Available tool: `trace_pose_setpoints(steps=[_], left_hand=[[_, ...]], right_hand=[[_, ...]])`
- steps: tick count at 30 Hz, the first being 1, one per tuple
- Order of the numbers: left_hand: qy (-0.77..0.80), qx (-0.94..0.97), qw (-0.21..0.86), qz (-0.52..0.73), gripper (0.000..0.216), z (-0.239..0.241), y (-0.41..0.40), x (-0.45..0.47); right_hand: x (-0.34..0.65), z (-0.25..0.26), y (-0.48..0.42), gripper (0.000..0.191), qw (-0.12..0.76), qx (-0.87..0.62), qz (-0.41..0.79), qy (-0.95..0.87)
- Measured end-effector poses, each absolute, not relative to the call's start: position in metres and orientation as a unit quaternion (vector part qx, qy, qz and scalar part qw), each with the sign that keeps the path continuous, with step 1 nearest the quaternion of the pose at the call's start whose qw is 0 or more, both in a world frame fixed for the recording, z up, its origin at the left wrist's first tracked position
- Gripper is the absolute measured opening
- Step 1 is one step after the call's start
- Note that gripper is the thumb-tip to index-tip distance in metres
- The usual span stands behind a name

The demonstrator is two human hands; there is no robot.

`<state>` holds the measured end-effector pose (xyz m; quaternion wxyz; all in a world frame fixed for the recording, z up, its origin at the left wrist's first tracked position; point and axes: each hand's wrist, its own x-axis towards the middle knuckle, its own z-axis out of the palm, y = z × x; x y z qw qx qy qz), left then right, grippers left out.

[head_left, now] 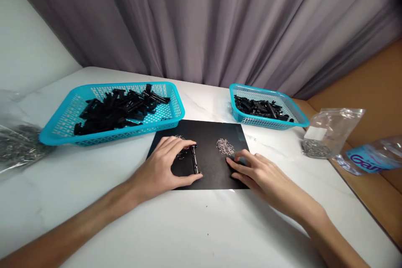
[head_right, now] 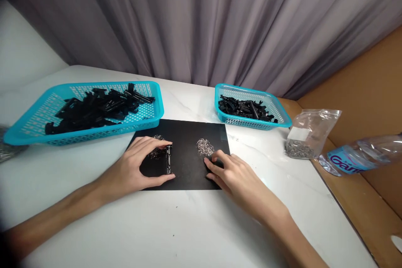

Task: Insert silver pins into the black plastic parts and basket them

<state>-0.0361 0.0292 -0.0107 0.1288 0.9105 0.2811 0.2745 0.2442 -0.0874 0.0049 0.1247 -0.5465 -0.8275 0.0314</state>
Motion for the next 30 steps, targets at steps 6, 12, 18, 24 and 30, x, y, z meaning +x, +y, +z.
trace_pose_setpoints(steps=[6, 12, 18, 24, 30], left_hand=[[0.273, 0.917, 0.124, 0.261, 0.057, -0.009, 0.028, -0.036], [0.273, 0.917, 0.145, 0.250, 0.058, -0.009, 0.027, -0.035], [0.255, 0.928, 0.155, 0.222, 0.063, -0.011, 0.029, -0.033], [0.249, 0.929, 0.146, 0.232, 0.062, -0.013, 0.030, -0.033], [0.246, 0.932, 0.141, 0.225, 0.063, -0.012, 0.029, -0.032]], right_hand=[[0.241, -0.008, -0.080, 0.021, 0.282, -0.569, 0.056, -0.770], [0.242, -0.004, -0.076, 0.016, 0.379, -0.591, 0.149, -0.697], [0.237, -0.004, -0.071, 0.017, 0.377, -0.563, 0.214, -0.704], [0.229, -0.001, -0.069, 0.024, 0.340, -0.546, 0.213, -0.736], [0.228, -0.004, -0.070, 0.019, 0.315, -0.561, 0.186, -0.743]])
